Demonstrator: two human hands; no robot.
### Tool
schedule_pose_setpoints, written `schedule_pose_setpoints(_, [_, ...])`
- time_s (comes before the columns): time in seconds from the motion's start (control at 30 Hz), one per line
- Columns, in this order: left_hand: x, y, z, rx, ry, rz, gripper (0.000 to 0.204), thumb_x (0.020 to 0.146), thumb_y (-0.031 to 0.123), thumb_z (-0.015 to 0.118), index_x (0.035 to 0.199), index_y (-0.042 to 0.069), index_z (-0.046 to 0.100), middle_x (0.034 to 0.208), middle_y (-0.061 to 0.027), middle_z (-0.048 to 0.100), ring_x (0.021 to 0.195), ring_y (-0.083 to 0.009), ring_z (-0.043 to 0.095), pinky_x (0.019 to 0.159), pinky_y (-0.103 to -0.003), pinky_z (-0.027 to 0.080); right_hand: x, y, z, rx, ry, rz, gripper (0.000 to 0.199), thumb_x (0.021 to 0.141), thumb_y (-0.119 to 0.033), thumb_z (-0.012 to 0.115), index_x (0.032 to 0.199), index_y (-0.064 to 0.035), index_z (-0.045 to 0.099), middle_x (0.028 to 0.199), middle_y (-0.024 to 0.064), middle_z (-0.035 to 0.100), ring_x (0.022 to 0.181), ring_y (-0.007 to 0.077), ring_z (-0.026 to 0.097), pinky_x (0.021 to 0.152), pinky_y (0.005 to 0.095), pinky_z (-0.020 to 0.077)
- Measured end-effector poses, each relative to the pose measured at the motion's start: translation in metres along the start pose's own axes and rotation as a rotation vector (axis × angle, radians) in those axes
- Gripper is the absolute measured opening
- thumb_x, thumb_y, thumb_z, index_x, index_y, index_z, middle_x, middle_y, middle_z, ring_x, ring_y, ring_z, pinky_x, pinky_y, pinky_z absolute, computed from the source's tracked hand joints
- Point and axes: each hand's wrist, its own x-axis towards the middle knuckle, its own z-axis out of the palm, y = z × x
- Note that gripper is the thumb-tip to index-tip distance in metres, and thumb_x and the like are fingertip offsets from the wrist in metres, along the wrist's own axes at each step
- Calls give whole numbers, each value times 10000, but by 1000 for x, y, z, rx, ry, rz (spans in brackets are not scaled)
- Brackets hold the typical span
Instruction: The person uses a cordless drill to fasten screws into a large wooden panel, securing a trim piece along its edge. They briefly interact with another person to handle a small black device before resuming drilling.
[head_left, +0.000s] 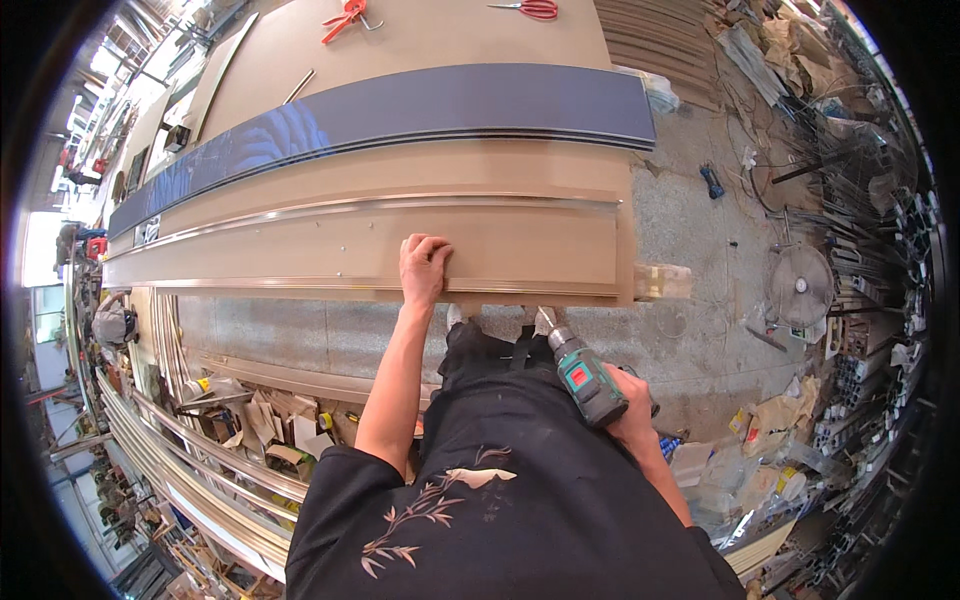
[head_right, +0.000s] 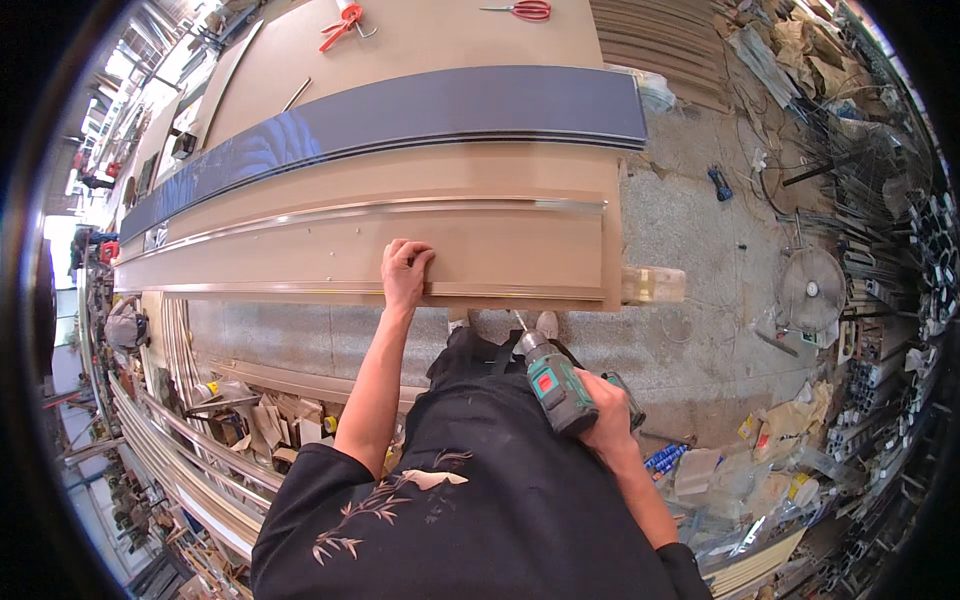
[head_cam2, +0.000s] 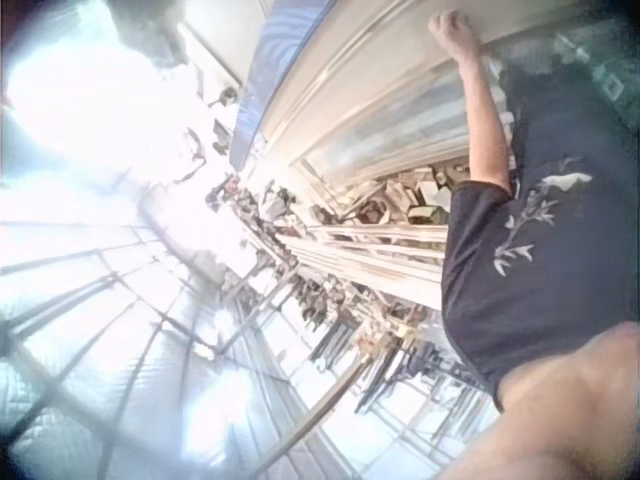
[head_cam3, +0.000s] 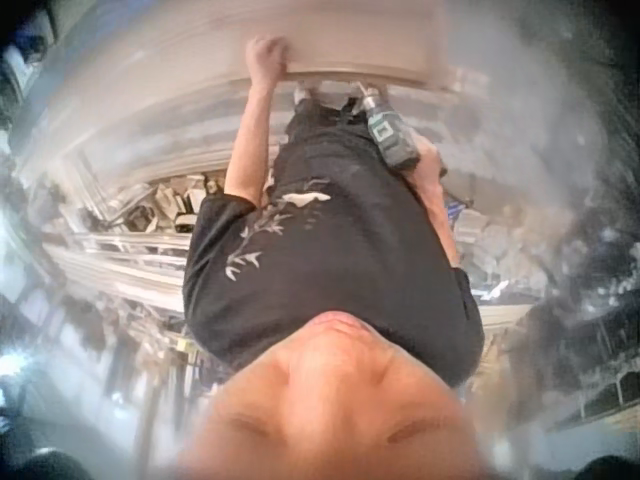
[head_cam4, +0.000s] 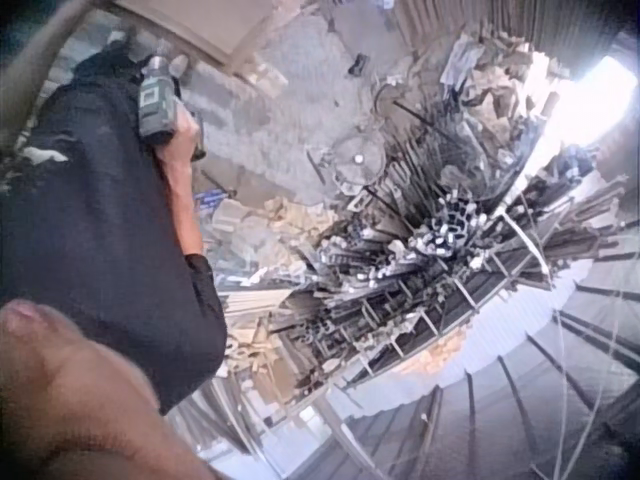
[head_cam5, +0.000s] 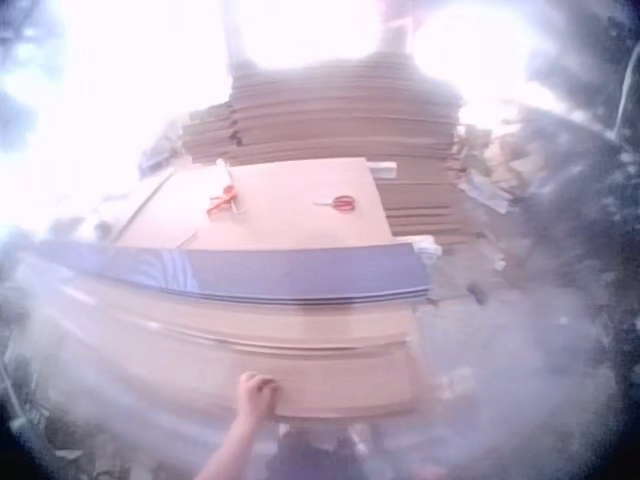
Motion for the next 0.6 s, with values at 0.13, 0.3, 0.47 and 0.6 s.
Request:
schedule_pose_setpoints(0.13, [-22,19,22,-417,-9,-293,118,975,118,719,1003,3,715,887,-62,715,797,-142,676,722,-306,562,4,15,-19,1,-67,-66,414,779,-83,768,1173,24,700,1034,202,749,918,377,738,790,412,577])
schedule_pose_setpoints(0.3, [-73,106,33,-1011,-327,-681,133,1042,125,648,1072,1,687,912,-62,716,798,-140,693,738,-268,584,2,26,-26,57,-76,-122,449,773,-88,792,1198,24,701,1058,193,749,917,348,744,794,392,583])
schedule_pose_setpoints(0.47, [-93,116,44,-1427,-595,-951,158,1049,196,650,1082,41,659,876,1,620,758,-109,601,696,-270,539,1,18,-30,66,-77,-124,473,757,-99,804,1200,25,694,1058,191,751,907,350,746,795,394,588])
schedule_pose_setpoints(0.6, [-100,116,48,-1657,-635,-1023,181,1056,226,633,1103,52,646,886,1,603,779,-107,572,694,-269,526,2,16,-30,56,-92,-119,530,737,-125,808,1230,21,679,1079,200,748,954,359,747,817,400,595])
